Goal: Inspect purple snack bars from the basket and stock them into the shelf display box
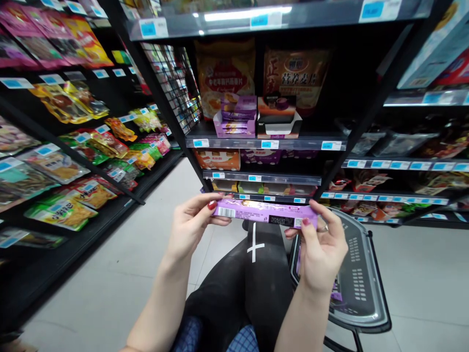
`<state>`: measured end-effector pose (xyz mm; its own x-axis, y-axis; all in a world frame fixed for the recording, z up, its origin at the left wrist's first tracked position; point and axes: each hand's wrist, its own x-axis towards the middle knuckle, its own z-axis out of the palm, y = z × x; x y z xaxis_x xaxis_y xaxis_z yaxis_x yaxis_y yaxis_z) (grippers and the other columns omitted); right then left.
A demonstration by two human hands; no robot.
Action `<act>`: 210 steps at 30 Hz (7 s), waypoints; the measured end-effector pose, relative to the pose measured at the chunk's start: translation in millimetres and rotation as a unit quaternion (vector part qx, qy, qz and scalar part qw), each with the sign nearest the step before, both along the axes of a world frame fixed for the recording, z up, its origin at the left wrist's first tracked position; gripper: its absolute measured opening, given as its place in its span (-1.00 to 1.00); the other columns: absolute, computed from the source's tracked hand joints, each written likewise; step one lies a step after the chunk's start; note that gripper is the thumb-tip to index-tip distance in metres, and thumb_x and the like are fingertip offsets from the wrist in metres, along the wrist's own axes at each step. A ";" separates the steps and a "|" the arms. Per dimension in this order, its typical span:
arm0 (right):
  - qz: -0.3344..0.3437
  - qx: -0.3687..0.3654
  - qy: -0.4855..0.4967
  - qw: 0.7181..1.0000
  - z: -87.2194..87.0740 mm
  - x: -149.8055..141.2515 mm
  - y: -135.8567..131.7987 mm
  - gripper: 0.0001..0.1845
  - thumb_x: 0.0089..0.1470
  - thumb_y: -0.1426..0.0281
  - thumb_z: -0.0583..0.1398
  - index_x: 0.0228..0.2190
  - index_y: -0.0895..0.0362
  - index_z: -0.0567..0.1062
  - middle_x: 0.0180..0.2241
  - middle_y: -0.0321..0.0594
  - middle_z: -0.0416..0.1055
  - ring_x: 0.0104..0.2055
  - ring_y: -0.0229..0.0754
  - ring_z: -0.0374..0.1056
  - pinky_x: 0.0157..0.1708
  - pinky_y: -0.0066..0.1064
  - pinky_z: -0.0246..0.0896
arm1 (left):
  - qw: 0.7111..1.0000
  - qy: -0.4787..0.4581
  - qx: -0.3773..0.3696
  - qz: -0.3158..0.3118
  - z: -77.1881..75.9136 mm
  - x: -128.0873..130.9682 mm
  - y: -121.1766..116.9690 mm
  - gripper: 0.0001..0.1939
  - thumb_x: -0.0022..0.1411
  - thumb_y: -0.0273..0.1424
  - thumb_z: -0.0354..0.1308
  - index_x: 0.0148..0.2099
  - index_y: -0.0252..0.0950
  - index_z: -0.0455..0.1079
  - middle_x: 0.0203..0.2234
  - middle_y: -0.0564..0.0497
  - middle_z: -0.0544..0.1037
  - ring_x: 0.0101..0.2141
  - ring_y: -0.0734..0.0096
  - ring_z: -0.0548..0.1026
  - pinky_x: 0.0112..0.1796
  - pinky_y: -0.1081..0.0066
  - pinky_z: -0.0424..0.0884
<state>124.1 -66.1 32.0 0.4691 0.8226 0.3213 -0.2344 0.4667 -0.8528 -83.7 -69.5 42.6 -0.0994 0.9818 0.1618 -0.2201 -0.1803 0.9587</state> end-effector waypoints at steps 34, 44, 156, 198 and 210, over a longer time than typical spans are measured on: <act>0.088 0.110 -0.148 0.979 -8.1 13.3 -5.5 -0.90 -0.05 0.55 0.24 -0.49 0.12 0.44 -0.32 -0.19 0.45 -0.35 -0.17 0.42 -0.47 -0.29 0.41 | 0.894 0.278 0.349 0.033 -9.8 -11.9 1.2 -0.76 0.08 -0.55 0.25 -0.28 -0.07 0.58 -0.22 -0.01 0.61 -0.22 0.29 0.57 -0.26 0.35 0.50; -0.088 0.089 0.050 0.991 0.1 17.2 3.1 -0.75 -0.32 0.59 0.19 -0.56 0.08 0.25 -0.44 -0.38 0.32 -0.49 -0.25 0.32 -0.49 -0.33 0.28 | 0.891 0.308 0.232 -0.241 7.5 34.0 -28.9 -0.35 0.24 -0.40 0.08 0.33 -0.05 -0.01 0.21 -0.05 0.27 0.09 0.15 0.40 0.03 0.21 0.36; 0.097 -0.059 -0.104 0.988 -26.1 9.1 18.0 -0.53 -0.14 0.34 0.35 -0.15 -0.03 0.36 -0.24 -0.24 0.38 -0.45 -0.24 0.40 -0.47 -0.34 0.43 | 0.996 0.025 0.043 0.071 -21.7 18.7 11.4 -0.78 0.18 -0.25 0.18 -0.17 -0.23 0.33 -0.26 0.01 0.50 -0.35 0.45 0.53 -0.40 0.47 0.56; 0.089 -0.078 -0.229 0.966 -13.6 6.6 3.4 -0.68 -0.18 0.47 0.36 -0.68 0.13 0.29 -0.59 -0.34 0.30 -0.51 -0.34 0.26 -0.57 -0.55 0.22 | 0.994 0.109 0.029 -0.009 -17.1 12.1 15.7 -0.81 -0.18 -0.47 0.40 -0.64 -0.37 0.43 -0.35 -0.06 0.36 -0.23 0.29 0.45 -0.56 0.53 0.55; 0.107 -0.077 -0.120 0.984 -16.0 4.0 6.1 -0.62 -0.13 0.41 0.33 -0.38 -0.01 0.21 -0.42 -0.33 0.36 -0.47 -0.20 0.44 -0.56 -0.40 0.42 | 0.998 -0.017 -0.048 -0.023 -20.0 14.4 20.6 -0.46 -0.15 -0.48 0.40 -0.16 -0.29 0.18 -0.28 -0.06 0.56 -0.44 0.38 0.56 -0.49 0.38 0.58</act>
<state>128.1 -60.0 16.0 0.2056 0.9420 0.2651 -0.0974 0.2893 -0.9523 -69.3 -48.9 22.7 -0.0585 0.9963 0.0635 -0.2593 -0.0766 0.9628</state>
